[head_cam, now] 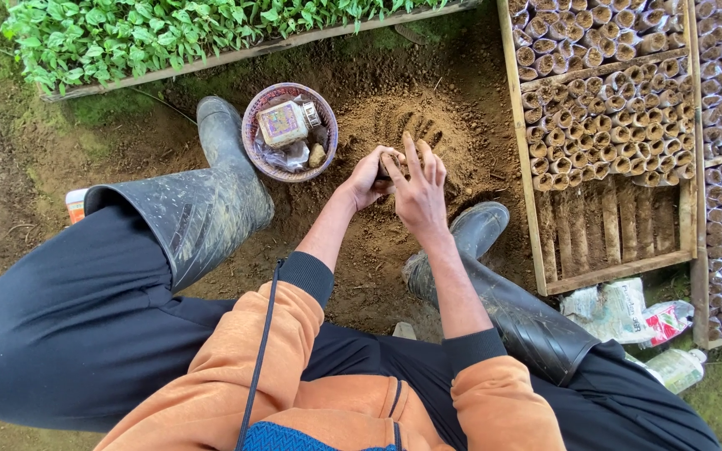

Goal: Filling small paper seedling tubes with soil and arranging them in a wooden tray.

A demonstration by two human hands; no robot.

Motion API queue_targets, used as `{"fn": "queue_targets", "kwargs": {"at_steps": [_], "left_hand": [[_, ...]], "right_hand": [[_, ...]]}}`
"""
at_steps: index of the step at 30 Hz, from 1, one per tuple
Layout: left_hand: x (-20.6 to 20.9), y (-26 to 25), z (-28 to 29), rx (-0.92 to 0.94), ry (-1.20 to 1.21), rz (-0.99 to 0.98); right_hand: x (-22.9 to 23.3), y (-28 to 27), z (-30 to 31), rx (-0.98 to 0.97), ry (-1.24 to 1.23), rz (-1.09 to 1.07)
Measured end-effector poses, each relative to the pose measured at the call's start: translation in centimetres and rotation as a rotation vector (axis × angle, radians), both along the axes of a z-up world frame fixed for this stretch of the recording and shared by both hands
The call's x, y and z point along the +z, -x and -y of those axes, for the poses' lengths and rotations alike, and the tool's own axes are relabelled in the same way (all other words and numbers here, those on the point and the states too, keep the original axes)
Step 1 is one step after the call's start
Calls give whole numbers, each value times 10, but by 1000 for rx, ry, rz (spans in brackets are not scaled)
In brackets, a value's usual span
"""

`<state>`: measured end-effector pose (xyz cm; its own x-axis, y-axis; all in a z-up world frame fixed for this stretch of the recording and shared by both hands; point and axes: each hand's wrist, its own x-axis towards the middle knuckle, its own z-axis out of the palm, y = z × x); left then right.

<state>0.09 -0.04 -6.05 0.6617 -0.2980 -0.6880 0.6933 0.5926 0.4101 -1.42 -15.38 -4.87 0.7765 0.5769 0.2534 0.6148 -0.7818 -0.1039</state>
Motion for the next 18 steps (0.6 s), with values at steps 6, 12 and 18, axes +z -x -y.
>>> {"fn": "queue_targets", "kwargs": {"at_steps": [6,12,18], "left_hand": [[-9,3,-1,54,-50,-33],[-13,3,-7,83,-23,-88],[-46,11,-20,118,2,-34]], "right_hand": [[-10,10,-5,-47,12,-36],[-14,8,-11,-101,-125,-212],[-6,-12,-17,-221,-134,-502]]}}
